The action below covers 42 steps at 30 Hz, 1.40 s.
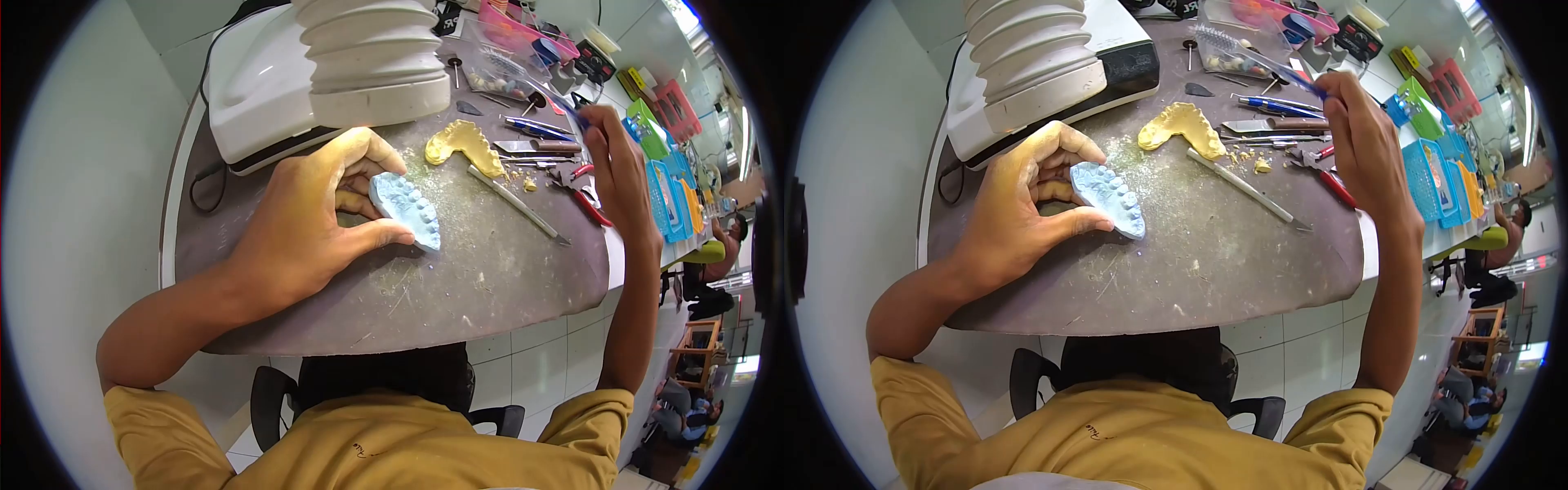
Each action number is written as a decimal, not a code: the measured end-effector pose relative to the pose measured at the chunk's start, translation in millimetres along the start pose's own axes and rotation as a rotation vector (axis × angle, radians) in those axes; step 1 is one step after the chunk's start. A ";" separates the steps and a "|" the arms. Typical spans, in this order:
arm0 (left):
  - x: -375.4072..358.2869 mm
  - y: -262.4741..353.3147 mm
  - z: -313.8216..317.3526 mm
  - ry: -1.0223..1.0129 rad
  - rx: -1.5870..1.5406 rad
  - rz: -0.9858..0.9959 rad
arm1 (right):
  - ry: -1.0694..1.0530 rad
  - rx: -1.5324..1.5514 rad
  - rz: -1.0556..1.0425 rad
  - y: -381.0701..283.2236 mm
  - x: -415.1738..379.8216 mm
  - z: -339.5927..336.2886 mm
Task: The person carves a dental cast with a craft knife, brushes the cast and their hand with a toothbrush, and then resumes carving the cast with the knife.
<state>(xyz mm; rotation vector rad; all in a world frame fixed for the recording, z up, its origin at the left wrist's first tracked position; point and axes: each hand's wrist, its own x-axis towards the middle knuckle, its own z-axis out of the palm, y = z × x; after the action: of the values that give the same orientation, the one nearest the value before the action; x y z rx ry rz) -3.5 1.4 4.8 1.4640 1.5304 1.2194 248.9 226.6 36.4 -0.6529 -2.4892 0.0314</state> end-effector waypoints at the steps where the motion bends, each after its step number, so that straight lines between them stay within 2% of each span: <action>1: 1.3 0.8 -1.6 -0.021 0.020 -0.039 | -0.066 0.026 0.093 -18.2 -6.3 -6.6; 3: 3.4 -1.8 -2.0 -0.007 0.027 -0.038 | -0.160 0.075 0.009 -38.2 -20.6 -7.1; 4: 4.1 -2.9 -1.5 0.002 0.034 -0.033 | -0.148 0.095 -0.101 -45.6 -25.5 -3.9; 8: 4.8 -4.6 0.2 0.006 -0.048 -0.032 | -0.261 0.183 -0.100 -72.8 -33.2 -0.2; 10: 3.8 -3.0 -0.5 0.017 0.057 -0.016 | -0.325 0.169 -0.192 -70.9 -30.5 3.4; 11: 3.9 -1.5 -1.0 0.014 0.059 -0.013 | -0.321 0.168 -0.190 -65.2 -29.5 4.6; 13: 3.2 1.3 -3.0 -0.016 -0.016 -0.064 | -0.033 0.019 -0.146 -48.9 -27.6 5.8; 14: 3.3 1.9 -4.1 -0.003 -0.016 -0.057 | 0.028 0.027 -0.173 -48.5 -29.8 4.4; 15: 3.5 1.4 -4.3 0.003 -0.007 -0.050 | -0.002 0.138 -0.124 -55.9 -34.5 4.2; 18: 2.8 -3.4 -2.6 -0.008 0.012 -0.029 | -0.088 0.194 -0.285 -79.9 -38.5 15.8; 23: 3.0 0.2 -6.2 -0.016 -0.039 -0.075 | -0.013 0.085 -0.142 -89.8 -36.3 14.1; 25: 2.8 -0.5 -7.8 -0.018 0.302 0.093 | -0.103 0.192 -0.195 -93.7 -36.5 11.2; 26: 3.8 -0.4 -6.6 -0.023 0.301 0.097 | -0.138 0.141 -0.206 -88.6 -38.0 15.0; 28: 3.9 -1.4 -1.8 -0.019 -0.100 -0.029 | -0.062 0.097 -0.139 -95.0 -46.5 14.3; 29: 3.0 -3.6 -1.1 -0.011 -0.107 -0.025 | 0.013 0.058 -0.083 -98.6 -49.2 13.3; 31: 0.7 -8.3 1.2 0.062 0.160 0.046 | 0.029 0.099 -0.057 -107.4 -57.2 13.5; 35: -0.9 -1.7 0.3 0.036 0.032 -0.022 | -0.117 0.211 0.006 -117.7 -77.8 8.7; 37: -0.9 -3.4 -1.2 0.008 0.169 0.030 | -0.254 0.147 0.118 -111.3 -86.2 -15.0; 38: -1.9 -4.0 -2.7 0.020 0.166 0.022 | -0.263 0.150 0.107 -108.3 -91.9 -19.1; 42: -0.2 -6.6 0.7 0.018 0.200 0.003 | -0.051 0.091 0.167 -111.3 -100.8 -21.9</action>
<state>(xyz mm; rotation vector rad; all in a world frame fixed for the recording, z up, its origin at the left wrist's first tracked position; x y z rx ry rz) -5.1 1.8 -1.6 1.5864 1.7028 1.1101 283.8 79.8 20.6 -0.8279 -2.4592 0.2253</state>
